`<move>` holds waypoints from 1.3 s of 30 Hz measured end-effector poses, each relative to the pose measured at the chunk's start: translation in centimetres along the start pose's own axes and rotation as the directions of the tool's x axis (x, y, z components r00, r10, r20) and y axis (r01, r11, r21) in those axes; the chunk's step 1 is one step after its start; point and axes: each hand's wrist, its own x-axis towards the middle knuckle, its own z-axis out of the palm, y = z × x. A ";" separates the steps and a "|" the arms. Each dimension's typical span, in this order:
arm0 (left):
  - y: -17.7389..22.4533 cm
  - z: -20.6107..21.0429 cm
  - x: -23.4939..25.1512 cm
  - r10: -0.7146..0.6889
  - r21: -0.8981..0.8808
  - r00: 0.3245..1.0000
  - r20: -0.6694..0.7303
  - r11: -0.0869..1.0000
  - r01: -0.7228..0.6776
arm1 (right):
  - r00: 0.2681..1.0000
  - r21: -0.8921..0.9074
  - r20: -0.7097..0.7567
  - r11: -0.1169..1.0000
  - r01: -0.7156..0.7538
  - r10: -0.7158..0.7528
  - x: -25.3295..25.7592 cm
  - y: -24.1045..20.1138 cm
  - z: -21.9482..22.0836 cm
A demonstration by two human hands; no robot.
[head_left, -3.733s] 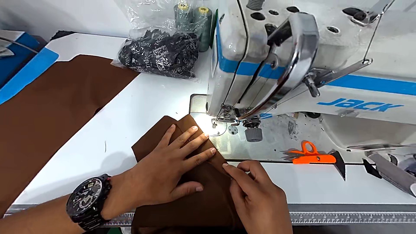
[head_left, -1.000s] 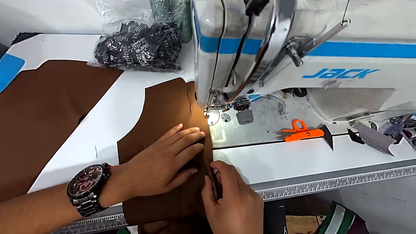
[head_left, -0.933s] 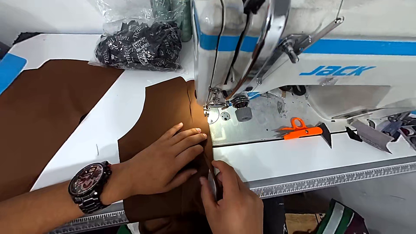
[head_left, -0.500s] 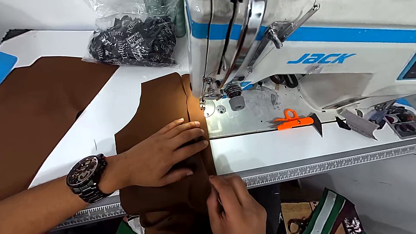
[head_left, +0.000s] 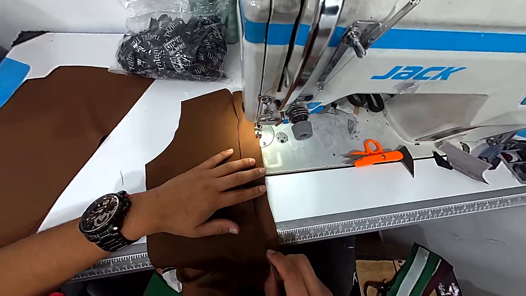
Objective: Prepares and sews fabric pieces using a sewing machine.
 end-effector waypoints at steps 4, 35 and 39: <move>0.0 -0.1 -0.1 0.018 -0.004 1.000 -0.009 1.000 -0.018 | 1.000 0.127 -0.013 0.992 0.020 -0.019 -1.0 -0.1 0.1; 25.0 0.4 -2.6 -0.102 0.018 0.600 -0.793 0.981 0.191 | 0.846 0.450 0.012 0.759 0.471 -0.532 -0.7 -0.6 -11.1; 25.5 0.1 -3.0 -0.132 -0.004 0.543 -0.829 0.973 0.230 | 0.741 0.376 0.034 0.695 0.612 -0.671 2.4 -1.8 -11.3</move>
